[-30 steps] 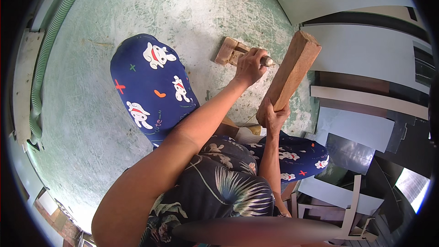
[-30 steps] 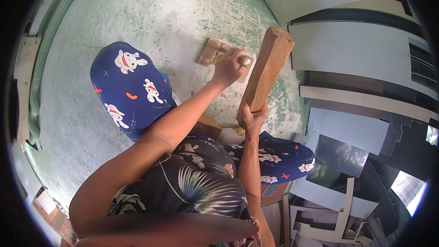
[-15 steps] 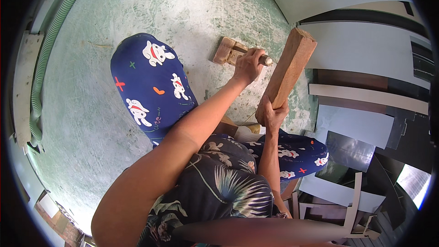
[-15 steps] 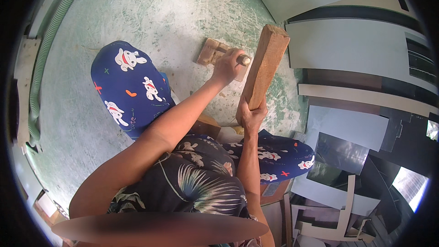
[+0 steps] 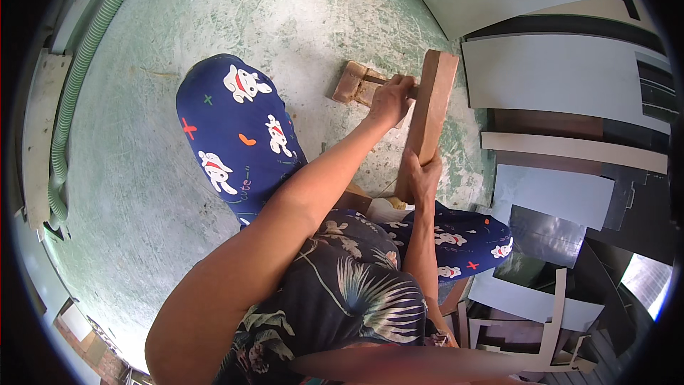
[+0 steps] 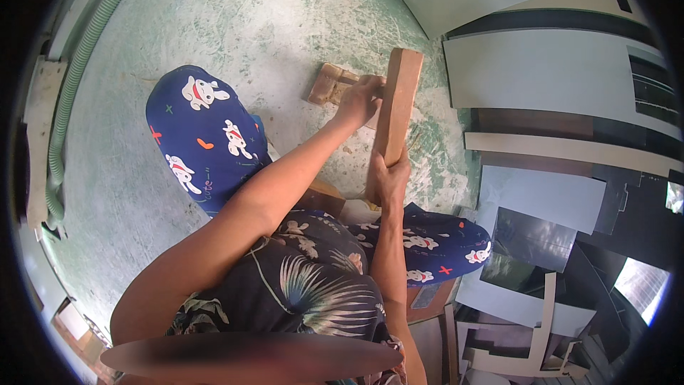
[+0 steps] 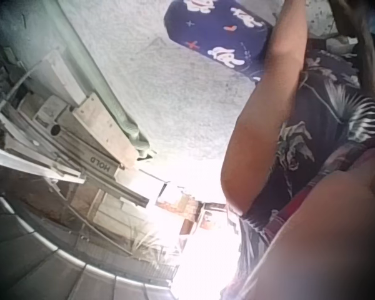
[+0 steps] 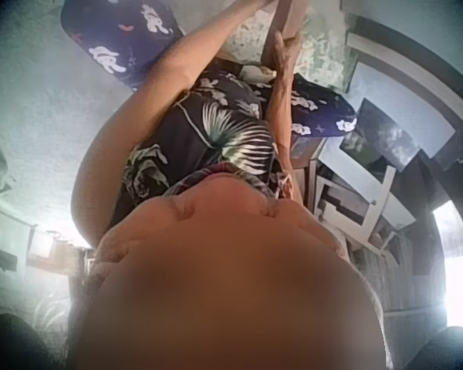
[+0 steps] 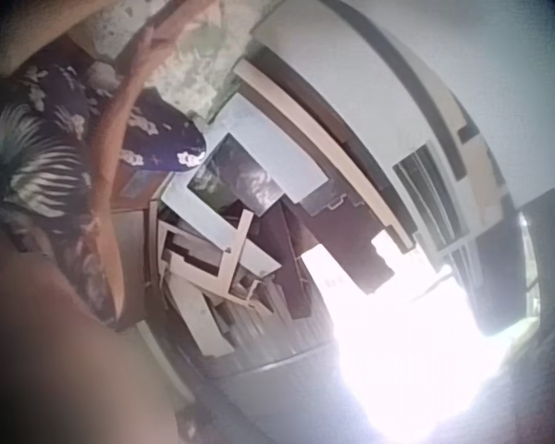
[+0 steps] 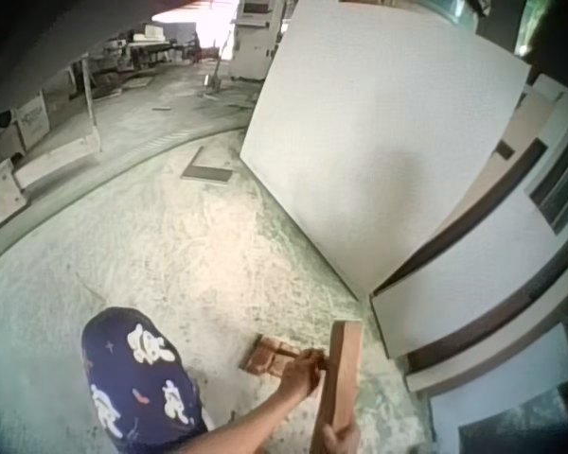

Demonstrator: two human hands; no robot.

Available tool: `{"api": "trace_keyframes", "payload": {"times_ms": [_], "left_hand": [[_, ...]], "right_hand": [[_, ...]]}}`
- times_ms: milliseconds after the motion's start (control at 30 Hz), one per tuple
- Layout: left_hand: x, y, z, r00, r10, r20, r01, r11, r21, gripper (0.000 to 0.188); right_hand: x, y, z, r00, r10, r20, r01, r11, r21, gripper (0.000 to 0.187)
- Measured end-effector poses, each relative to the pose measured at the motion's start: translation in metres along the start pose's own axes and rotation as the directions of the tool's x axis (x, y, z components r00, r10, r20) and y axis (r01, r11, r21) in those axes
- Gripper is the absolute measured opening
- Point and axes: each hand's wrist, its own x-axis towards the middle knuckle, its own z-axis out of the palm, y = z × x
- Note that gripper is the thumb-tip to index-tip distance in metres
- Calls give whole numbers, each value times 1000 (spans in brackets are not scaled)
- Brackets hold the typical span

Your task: Chiseling a piece of wood using a hammer and a chisel.

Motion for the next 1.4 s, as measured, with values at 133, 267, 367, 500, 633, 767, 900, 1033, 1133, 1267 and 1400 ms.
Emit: {"api": "trace_keyframes", "payload": {"times_ms": [133, 267, 367, 500, 633, 767, 900, 1033, 1133, 1267, 1400], "left_hand": [[-4, -3, -1, 999, 4, 50, -4, 1000, 1, 32], [-4, -3, -3, 1000, 25, 12, -26, 999, 22, 34], [0, -4, -5, 998, 53, -19, -53, 999, -9, 35], [3, 0, -5, 1000, 17, 25, -18, 1000, 8, 37], [-4, -8, -1, 996, 37, 75, -37, 999, -2, 38], [1, -4, -5, 998, 54, 19, -54, 998, 18, 40], [4, -1, -4, 993, 90, -81, -93, 995, -31, 40], [-3, -5, -2, 998, 52, 40, -52, 999, 2, 40], [0, -6, -2, 998, 64, 5, -64, 998, 17, 40], [4, -10, 2, 991, 125, -38, -126, 992, -21, 40], [-8, -21, 7, 995, 72, 63, -75, 996, 44, 41]], "right_hand": [[-7, -3, 4, 997, -74, -1, 74, 996, -41, 55], [-11, -14, 2, 995, -88, -43, 86, 995, -42, 55], [-11, -9, -2, 981, -164, -103, 161, 986, -35, 53], [-7, 7, -6, 955, -249, -164, 245, 969, -42, 52], [-12, -9, 1, 999, -42, -21, 43, 999, 16, 51], [-15, -12, -5, 991, -107, -82, 109, 994, 19, 50], [-9, 3, -4, 948, -266, -175, 285, 954, 92, 51], [-10, -2, 1, 1000, -19, -23, 19, 1000, -8, 55], [-14, -10, -3, 991, -116, -69, 116, 993, -10, 52], [-10, -3, -6, 950, -273, -148, 280, 960, 24, 45], [-6, -4, 5, 995, -96, -20, 95, 994, -56, 54]]}}
